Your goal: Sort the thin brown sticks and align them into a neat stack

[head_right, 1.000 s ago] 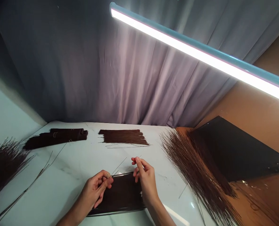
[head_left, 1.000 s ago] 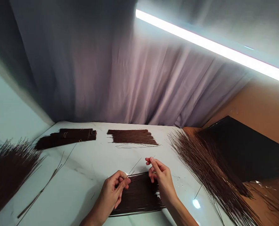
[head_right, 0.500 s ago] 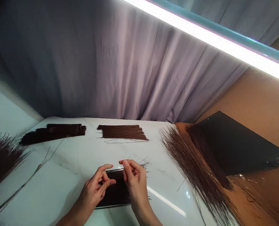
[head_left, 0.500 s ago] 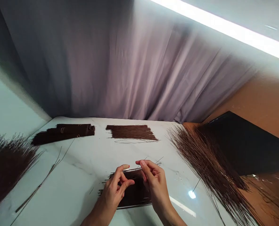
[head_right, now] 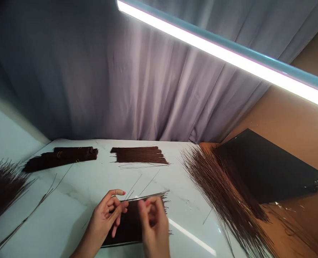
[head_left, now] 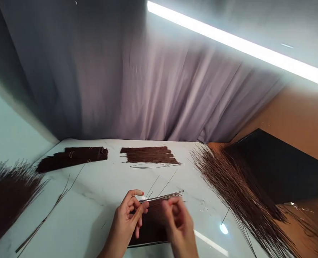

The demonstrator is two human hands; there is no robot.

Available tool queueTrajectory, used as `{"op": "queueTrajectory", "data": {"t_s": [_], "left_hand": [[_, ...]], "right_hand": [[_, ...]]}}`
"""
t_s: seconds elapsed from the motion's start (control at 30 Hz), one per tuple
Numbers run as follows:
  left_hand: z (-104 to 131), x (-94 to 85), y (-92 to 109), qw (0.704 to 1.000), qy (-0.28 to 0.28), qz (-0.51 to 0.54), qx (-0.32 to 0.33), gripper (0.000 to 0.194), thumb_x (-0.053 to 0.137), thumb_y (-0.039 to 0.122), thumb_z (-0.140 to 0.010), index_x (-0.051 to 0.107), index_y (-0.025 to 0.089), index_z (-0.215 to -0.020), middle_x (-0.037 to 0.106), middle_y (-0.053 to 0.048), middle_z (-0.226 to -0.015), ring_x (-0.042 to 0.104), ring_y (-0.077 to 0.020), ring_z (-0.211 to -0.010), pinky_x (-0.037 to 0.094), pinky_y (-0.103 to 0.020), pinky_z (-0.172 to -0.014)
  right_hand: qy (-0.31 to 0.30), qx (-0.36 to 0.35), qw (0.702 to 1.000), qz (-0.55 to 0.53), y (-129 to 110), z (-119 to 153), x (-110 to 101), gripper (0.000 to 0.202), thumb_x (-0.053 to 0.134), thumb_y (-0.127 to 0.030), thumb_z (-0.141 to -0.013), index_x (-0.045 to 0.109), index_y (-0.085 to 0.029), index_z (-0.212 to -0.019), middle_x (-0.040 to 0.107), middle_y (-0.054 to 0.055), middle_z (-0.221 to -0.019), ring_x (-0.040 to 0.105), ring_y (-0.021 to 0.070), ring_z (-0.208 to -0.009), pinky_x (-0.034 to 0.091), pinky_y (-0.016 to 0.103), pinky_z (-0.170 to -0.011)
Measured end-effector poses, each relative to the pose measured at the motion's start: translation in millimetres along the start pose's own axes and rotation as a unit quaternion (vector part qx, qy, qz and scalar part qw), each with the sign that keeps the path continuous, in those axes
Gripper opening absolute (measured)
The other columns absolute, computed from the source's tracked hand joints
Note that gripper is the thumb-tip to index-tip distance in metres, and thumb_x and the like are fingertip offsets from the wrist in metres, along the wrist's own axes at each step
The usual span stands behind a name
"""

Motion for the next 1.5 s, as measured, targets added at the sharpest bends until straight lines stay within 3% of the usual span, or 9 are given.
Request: {"op": "queueTrajectory", "data": {"t_s": [0.2, 0.43, 0.6, 0.77, 0.87, 1.13, 1.27, 1.37, 1.5], "left_hand": [[4.7, 11.3, 4.4, 0.999, -0.009, 0.007, 0.034, 0.042, 0.072, 0.049, -0.085, 0.055, 0.023, -0.114, 0.062, 0.007, -0.067, 0.059, -0.0103, -0.046, 0.048, -0.017, -0.041], [12.0, 11.2, 21.1, 0.985, -0.092, -0.13, 0.063, 0.031, 0.073, 0.032, -0.086, 0.059, 0.026, -0.113, 0.076, -0.001, -0.093, 0.071, -0.0198, -0.083, 0.058, -0.031, -0.079], [7.7, -1.4, 32.7, 0.938, -0.105, -0.301, 0.134, 0.01, 0.062, 0.029, -0.097, 0.065, 0.029, -0.106, 0.07, -0.002, -0.11, 0.063, -0.0244, -0.106, 0.05, -0.039, -0.095], [6.6, 7.1, 19.5, 0.875, -0.134, -0.42, 0.202, 0.014, 0.057, 0.013, -0.097, 0.063, 0.024, -0.093, 0.067, -0.001, -0.101, 0.062, -0.0233, -0.095, 0.049, -0.04, -0.088], [8.3, 12.2, 14.3, 0.862, -0.115, -0.441, 0.22, 0.016, 0.052, 0.011, -0.099, 0.06, 0.022, -0.091, 0.066, -0.001, -0.095, 0.061, -0.0224, -0.09, 0.049, -0.039, -0.084], [6.9, 17.1, 8.8, 0.849, -0.085, -0.46, 0.246, 0.017, 0.051, 0.009, -0.099, 0.056, 0.025, -0.101, 0.065, 0.0, -0.094, 0.062, -0.0222, -0.087, 0.05, -0.037, -0.081], [6.2, 20.1, 6.8, 0.838, -0.09, -0.48, 0.245, 0.021, 0.047, 0.004, -0.099, 0.053, 0.024, -0.095, 0.065, -0.001, -0.092, 0.063, -0.0232, -0.086, 0.052, -0.038, -0.08], [7.2, 20.6, 4.1, 0.824, -0.089, -0.49, 0.269, 0.027, 0.042, -0.001, -0.097, 0.053, 0.024, -0.096, 0.065, -0.001, -0.092, 0.064, -0.0238, -0.085, 0.053, -0.04, -0.08], [8.6, 19.0, 0.1, 0.828, -0.063, -0.463, 0.311, 0.028, 0.04, 0.003, -0.1, 0.055, 0.026, -0.106, 0.064, -0.002, -0.094, 0.067, -0.0228, -0.089, 0.054, -0.039, -0.088]], "right_hand": [[-0.097, 0.042, 0.994, -0.037, 27.2, 8.7, 24.4, 0.046, 0.073, -0.064, -0.08, 0.074, -0.019, -0.089, 0.061, 0.002, -0.072, 0.054, 0.0152, -0.061, 0.041, 0.024, -0.049], [-0.031, 0.052, 0.998, -0.023, 8.1, -11.4, -12.0, 0.04, 0.076, -0.06, -0.078, 0.075, -0.02, -0.076, 0.067, 0.004, -0.081, 0.06, 0.0218, -0.082, 0.048, 0.031, -0.076], [0.039, -0.134, 0.97, 0.199, -89.0, -60.7, -116.2, 0.04, 0.06, -0.061, -0.09, 0.069, -0.023, -0.091, 0.062, 0.001, -0.068, 0.058, 0.0202, -0.071, 0.046, 0.033, -0.074], [0.154, -0.167, 0.795, 0.563, -124.3, -117.9, -247.1, 0.056, 0.051, -0.074, -0.083, 0.075, -0.025, -0.093, 0.072, 0.011, -0.078, 0.06, 0.0249, -0.061, 0.039, 0.037, -0.054], [0.187, -0.213, 0.709, 0.646, -108.8, -127.6, -276.4, 0.061, 0.038, -0.072, -0.089, 0.076, -0.024, -0.09, 0.074, 0.015, -0.086, 0.062, 0.0308, -0.07, 0.041, 0.041, -0.057], [0.275, -0.343, 0.604, 0.665, -88.6, -105.8, -227.6, 0.065, 0.036, -0.059, -0.097, 0.069, -0.008, -0.121, 0.058, 0.025, -0.113, 0.052, 0.0392, -0.101, 0.047, 0.047, -0.069], [0.252, -0.406, 0.608, 0.634, -90.0, -95.5, -189.1, 0.055, 0.044, -0.051, -0.099, 0.064, -0.008, -0.126, 0.055, 0.023, -0.116, 0.051, 0.0372, -0.107, 0.048, 0.049, -0.084], [0.168, -0.462, 0.639, 0.591, -79.1, -85.4, -146.6, 0.032, 0.055, -0.04, -0.099, 0.065, -0.015, -0.116, 0.058, 0.016, -0.108, 0.054, 0.0318, -0.102, 0.048, 0.046, -0.089], [-0.082, -0.448, 0.68, 0.574, -42.7, -93.0, -67.3, 0.015, 0.051, -0.024, -0.101, 0.064, -0.02, -0.11, 0.062, 0.011, -0.102, 0.056, 0.0269, -0.097, 0.049, 0.04, -0.086]]}}
Point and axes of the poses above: each hand's wrist, its own z-axis away from the middle knuckle, its own x-axis out of the palm, y = z × x, the point moved 5 cm from there along -z, towards the middle knuckle
